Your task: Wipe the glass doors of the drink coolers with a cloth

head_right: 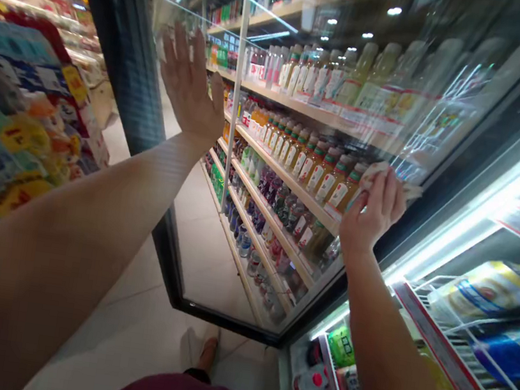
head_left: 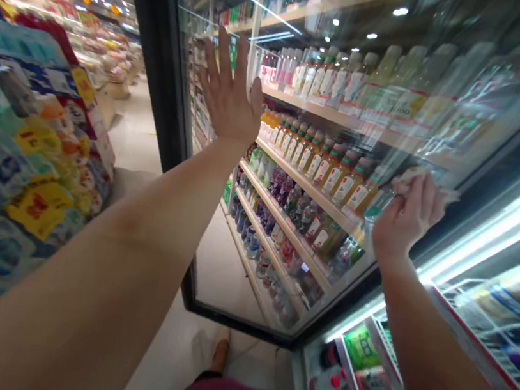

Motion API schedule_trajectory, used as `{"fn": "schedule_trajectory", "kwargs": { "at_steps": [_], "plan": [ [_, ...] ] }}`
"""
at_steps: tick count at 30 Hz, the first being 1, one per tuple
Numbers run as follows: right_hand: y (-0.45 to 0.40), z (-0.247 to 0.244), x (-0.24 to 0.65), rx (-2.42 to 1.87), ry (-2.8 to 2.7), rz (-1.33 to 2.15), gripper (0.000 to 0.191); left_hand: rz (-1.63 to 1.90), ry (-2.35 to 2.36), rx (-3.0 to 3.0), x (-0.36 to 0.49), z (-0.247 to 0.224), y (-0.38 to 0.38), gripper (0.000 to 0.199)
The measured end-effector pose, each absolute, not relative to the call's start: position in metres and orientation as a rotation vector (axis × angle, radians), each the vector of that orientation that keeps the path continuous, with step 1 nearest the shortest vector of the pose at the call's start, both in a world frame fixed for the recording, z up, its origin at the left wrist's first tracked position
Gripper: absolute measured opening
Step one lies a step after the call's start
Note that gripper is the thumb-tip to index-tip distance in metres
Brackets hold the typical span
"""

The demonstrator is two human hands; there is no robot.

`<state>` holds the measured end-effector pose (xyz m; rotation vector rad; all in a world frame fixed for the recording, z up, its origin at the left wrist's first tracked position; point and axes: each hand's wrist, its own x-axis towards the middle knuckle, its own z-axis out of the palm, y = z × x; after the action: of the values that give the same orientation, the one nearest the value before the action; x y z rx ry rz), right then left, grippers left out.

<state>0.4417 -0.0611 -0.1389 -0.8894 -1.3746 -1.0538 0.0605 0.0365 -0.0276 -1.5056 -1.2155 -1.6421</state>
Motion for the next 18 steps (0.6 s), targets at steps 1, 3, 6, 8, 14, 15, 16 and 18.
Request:
{"fn": "schedule_trajectory", "kwargs": {
  "at_steps": [1,3,6,8,14,15,16,18],
  "plan": [
    [-0.063,-0.146,0.436,-0.895,-1.452,-1.056,0.055,-1.633,-1.223,-1.498,0.061,-0.028,0.035,0.076],
    [-0.067,-0.157,0.426,-0.88,-1.69,-1.078,0.055,-1.62,-1.238,-1.492,0.062,-0.028,0.031,0.073],
    [-0.066,-0.142,0.427,-0.852,-1.79,-1.056,0.046,-1.597,-1.261,-1.484,0.064,-0.028,0.027,0.074],
    [-0.059,-0.115,0.436,-0.879,-1.545,-1.014,0.045,-1.578,-1.288,-1.452,0.065,-0.027,0.026,0.074],
    [-0.057,-0.107,0.428,-0.913,-1.48,-1.078,0.049,-1.62,-1.319,-1.474,0.068,-0.027,0.025,0.071],
    [-0.061,-0.113,0.422,-0.909,-1.623,-1.099,0.048,-1.652,-1.325,-1.477,0.069,-0.027,0.024,0.069],
    [-0.064,-0.117,0.418,-0.898,-1.74,-1.109,0.047,-1.682,-1.334,-1.476,0.07,-0.027,0.023,0.067],
    [-0.067,-0.111,0.417,-0.882,-1.792,-1.109,0.047,-1.713,-1.343,-1.474,0.071,-0.027,0.02,0.065]
  ]
}}
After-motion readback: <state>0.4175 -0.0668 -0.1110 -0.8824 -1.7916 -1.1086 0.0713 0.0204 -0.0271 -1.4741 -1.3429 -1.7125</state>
